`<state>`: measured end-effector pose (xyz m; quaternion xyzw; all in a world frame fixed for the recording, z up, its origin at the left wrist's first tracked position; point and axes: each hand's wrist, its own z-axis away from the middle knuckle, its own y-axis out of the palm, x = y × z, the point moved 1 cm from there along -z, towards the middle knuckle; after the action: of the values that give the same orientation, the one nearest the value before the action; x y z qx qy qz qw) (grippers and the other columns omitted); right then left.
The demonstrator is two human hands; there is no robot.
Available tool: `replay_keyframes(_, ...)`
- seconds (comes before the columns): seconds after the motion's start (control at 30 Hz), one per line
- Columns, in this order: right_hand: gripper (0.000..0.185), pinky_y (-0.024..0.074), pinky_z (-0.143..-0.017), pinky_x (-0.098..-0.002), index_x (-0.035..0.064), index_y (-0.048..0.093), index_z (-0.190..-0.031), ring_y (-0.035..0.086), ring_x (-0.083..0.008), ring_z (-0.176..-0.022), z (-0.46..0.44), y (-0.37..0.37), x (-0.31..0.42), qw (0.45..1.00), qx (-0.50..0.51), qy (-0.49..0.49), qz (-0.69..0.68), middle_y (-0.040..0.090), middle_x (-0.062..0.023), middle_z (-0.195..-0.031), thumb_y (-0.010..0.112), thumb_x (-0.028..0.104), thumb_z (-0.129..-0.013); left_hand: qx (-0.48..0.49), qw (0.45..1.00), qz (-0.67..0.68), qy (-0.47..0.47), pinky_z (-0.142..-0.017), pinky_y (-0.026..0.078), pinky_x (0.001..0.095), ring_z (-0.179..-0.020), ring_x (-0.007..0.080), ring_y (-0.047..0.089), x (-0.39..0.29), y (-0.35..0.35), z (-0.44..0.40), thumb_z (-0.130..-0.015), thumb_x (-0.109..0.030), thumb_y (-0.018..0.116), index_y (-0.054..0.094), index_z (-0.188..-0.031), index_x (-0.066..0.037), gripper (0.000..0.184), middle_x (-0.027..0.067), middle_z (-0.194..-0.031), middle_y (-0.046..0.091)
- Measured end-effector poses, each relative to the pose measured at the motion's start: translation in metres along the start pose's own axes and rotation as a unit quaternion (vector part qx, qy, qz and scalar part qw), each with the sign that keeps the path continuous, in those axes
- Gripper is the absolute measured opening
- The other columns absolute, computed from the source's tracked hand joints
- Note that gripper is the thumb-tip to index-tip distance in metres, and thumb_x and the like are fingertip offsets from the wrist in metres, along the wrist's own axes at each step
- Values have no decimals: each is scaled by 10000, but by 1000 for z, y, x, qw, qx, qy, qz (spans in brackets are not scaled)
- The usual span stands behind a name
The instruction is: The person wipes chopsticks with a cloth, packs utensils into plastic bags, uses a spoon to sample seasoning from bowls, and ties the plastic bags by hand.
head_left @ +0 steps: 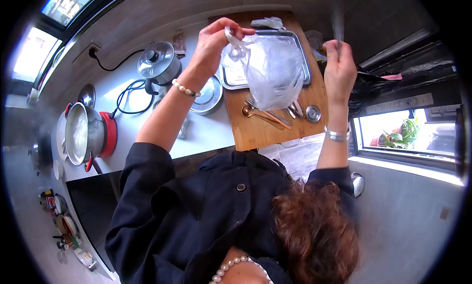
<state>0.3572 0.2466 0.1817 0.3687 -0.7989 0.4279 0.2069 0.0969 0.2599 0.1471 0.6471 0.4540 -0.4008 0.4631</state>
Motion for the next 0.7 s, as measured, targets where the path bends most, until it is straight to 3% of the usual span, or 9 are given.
replay_keyframes(0.1, 165, 446, -592, -239, 31, 542, -942, 563, -118, -621, 41, 19, 14, 935, 205, 55, -283, 598, -52, -752, 514, 187, -896, -7, 993, 105, 46, -890, 431, 350, -1033, 275, 569, 10, 8, 9, -863, -97, 517, 570, -836, -59, 71, 49, -757, 566)
replay_keyframes(0.17, 159, 406, -497, -207, 37, 538, -965, 517, -75, -556, 67, 31, 1, 860, 406, 178, -252, 569, -43, -702, 499, 175, -898, -44, 981, 158, 103, -850, 420, 327, -998, 281, 581, 9, 16, 15, -861, 2, 461, 550, -805, -42, 114, 66, -746, 562)
replay_keyframes(0.27, 164, 309, -390, -160, 0, 531, -979, 420, -29, -458, 94, 34, -12, 734, 498, 357, -293, 570, -33, -706, 486, 135, -897, -29, 978, 120, 170, -853, 408, 355, -1003, 298, 574, 7, 22, 35, -869, -34, 495, 548, -813, -45, 78, 71, -767, 566)
replay_keyframes(0.37, 191, 293, -347, -149, -39, 528, -985, 419, -36, -415, 100, 46, -28, 516, 392, 492, -581, 566, -38, -691, 489, 123, -890, 31, 970, 29, 238, -836, 419, 391, -969, 316, 585, 9, 30, 51, -821, -31, 528, 538, -759, -36, 63, 75, -746, 578)
replay_keyframes(0.4, 223, 427, -479, -185, -81, 492, -996, 535, -113, -566, 105, 57, -42, 466, 325, 518, -640, 568, -76, -744, 486, 103, -871, 37, 967, -6, 252, -832, 425, 400, -951, 319, 591, 7, 36, 58, -807, -10, 512, 537, -747, -32, 69, 77, -736, 583)
replay_keyframes(0.5, 225, 519, -747, -281, -99, 474, -1021, 599, -227, -769, 99, 67, -7, 486, 64, 530, -693, 580, -148, -910, 450, 72, -877, 55, 932, -110, 342, -837, 426, 429, -899, 326, 611, 4, 50, 72, -763, 35, 475, 535, -728, -34, 98, 78, -719, 597)
replay_keyframes(0.53, 219, 438, -954, -376, -112, 463, -1024, 555, -307, -972, 98, 75, -7, 429, 50, 539, -723, 547, -194, -1044, 420, 50, -883, 60, 923, -128, 358, -842, 423, 435, -896, 328, 612, 1, 54, 74, -757, 26, 489, 536, -727, -38, 85, 78, -718, 597)
replay_keyframes(0.67, 201, 458, -909, -325, -85, 482, -1023, 529, -243, -992, 110, 99, -6, 395, 63, 477, -783, 537, -160, -1017, 419, 46, -884, 54, 900, -209, 379, -850, 417, 421, -875, 325, 622, 5, 63, 83, -739, 28, 508, 531, -715, -45, 81, 74, -716, 598)
replay_keyframes(0.7, 198, 471, -852, -300, -75, 490, -1019, 541, -216, -939, 110, 100, -10, 466, 106, 452, -753, 543, -141, -976, 437, 54, -878, 51, 894, -232, 381, -849, 417, 416, -871, 324, 623, 7, 65, 84, -736, 37, 501, 530, -713, -46, 91, 73, -716, 597)
